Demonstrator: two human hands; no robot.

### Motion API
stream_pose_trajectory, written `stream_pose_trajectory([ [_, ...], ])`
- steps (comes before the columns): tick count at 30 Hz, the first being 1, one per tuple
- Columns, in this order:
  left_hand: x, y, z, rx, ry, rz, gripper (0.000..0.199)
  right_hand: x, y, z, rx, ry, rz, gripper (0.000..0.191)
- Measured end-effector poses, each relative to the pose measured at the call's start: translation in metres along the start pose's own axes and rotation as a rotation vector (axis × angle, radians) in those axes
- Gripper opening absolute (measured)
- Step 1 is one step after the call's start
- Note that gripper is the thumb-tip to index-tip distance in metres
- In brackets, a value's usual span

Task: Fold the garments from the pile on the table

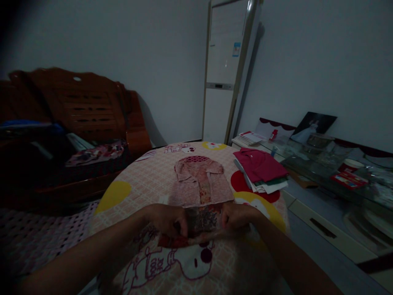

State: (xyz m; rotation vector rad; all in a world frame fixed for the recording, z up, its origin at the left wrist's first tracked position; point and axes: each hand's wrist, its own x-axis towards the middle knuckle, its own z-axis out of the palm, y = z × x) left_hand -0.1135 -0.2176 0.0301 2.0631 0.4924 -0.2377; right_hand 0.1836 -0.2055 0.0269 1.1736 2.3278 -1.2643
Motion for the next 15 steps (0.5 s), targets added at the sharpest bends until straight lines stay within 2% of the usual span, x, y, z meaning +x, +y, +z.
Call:
stream_pose_trajectory([
  [3, -0.004, -0.004, -0.012, -0.191, -0.056, -0.027, 0.03, 0.001, -0.005, -0.007, 0.016, -0.1, 0.002, 0.012],
  [4, -0.007, -0.007, -0.023, -0.23, -0.023, -0.056, 0.031, 0.003, -0.009, -0.011, 0.069, -0.115, -0.016, 0.014],
  [5, -0.01, -0.01, -0.036, -0.241, 0.063, -0.089, 0.032, 0.006, -0.013, -0.016, 0.129, -0.098, -0.034, 0.017],
  [6, -0.013, -0.016, -0.052, -0.191, 0.227, -0.109, 0.027, 0.01, -0.017, -0.021, 0.186, -0.049, -0.052, 0.021],
  [8, -0.015, -0.033, -0.084, -0.029, 0.618, -0.222, 0.018, 0.025, -0.025, -0.032, 0.24, 0.137, -0.064, 0.024],
  [10, -0.012, -0.056, -0.11, 0.092, 1.0, -0.479, 0.019, 0.045, -0.032, -0.042, 0.221, 0.322, -0.059, 0.023],
  [11, -0.009, -0.068, -0.119, 0.137, 1.145, -0.609, 0.019, 0.056, -0.034, -0.047, 0.199, 0.401, -0.056, 0.023],
  [13, -0.001, -0.092, -0.129, 0.185, 1.37, -0.754, 0.027, 0.08, -0.038, -0.057, 0.12, 0.552, -0.076, 0.021],
  [15, 0.007, -0.112, -0.132, 0.181, 1.475, -0.809, 0.034, 0.101, -0.042, -0.064, -0.025, 0.689, -0.124, 0.02],
])
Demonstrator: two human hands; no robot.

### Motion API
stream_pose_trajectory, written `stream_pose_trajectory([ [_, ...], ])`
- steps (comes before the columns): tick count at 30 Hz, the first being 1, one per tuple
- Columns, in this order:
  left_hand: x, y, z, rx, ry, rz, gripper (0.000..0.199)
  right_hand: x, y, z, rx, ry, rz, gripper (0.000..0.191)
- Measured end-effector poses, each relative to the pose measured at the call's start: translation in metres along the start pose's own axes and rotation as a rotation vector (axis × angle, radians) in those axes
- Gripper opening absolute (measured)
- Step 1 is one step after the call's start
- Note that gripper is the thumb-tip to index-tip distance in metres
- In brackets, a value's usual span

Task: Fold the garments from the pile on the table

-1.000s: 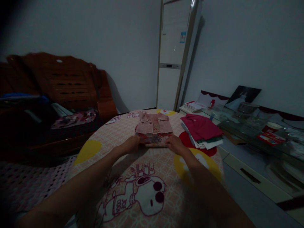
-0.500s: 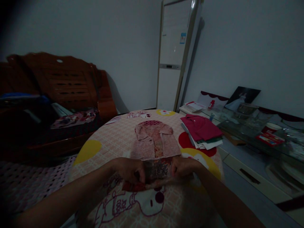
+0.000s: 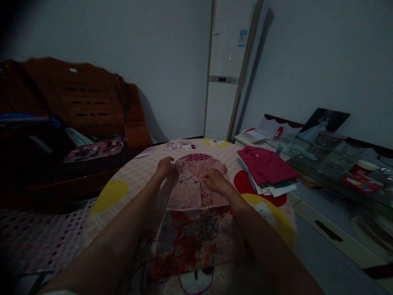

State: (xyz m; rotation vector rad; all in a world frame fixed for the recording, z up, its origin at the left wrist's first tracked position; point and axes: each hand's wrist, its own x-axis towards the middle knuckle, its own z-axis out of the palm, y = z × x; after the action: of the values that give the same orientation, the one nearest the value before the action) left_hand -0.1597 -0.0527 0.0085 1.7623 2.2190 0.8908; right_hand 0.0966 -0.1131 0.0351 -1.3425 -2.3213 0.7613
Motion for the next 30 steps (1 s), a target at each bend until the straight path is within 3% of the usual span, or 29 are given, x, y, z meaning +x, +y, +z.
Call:
stream_pose_trajectory([
  [4, 0.011, -0.014, 0.02, -0.109, -0.034, -0.072, 0.038, 0.028, 0.0, 0.02, -0.145, 0.181, -0.163, 0.017],
  [7, 0.017, -0.02, 0.026, -0.221, -0.079, -0.123, 0.037, 0.034, 0.005, 0.04, -0.154, 0.272, -0.164, 0.018],
  [10, 0.016, -0.022, 0.028, -0.323, -0.048, -0.101, 0.029, 0.033, 0.011, 0.058, -0.184, 0.31, -0.155, 0.02],
  [14, 0.012, -0.021, 0.028, -0.431, 0.136, -0.027, 0.019, 0.03, 0.013, 0.067, -0.259, 0.305, -0.236, 0.02],
  [16, 0.012, -0.02, 0.028, -0.46, 0.163, -0.028, 0.017, 0.029, 0.011, 0.067, -0.284, 0.293, -0.311, 0.021],
  [20, 0.019, -0.022, 0.029, -0.352, 0.011, -0.024, 0.022, 0.028, 0.009, 0.068, -0.345, 0.237, -0.438, 0.021],
  [24, 0.024, -0.025, 0.031, -0.171, -0.003, 0.12, 0.037, 0.028, 0.01, 0.075, -0.413, 0.136, -0.445, 0.023],
  [30, 0.025, -0.025, 0.034, -0.092, -0.036, 0.116, 0.023, 0.032, 0.011, 0.082, -0.311, 0.11, -0.47, 0.039],
])
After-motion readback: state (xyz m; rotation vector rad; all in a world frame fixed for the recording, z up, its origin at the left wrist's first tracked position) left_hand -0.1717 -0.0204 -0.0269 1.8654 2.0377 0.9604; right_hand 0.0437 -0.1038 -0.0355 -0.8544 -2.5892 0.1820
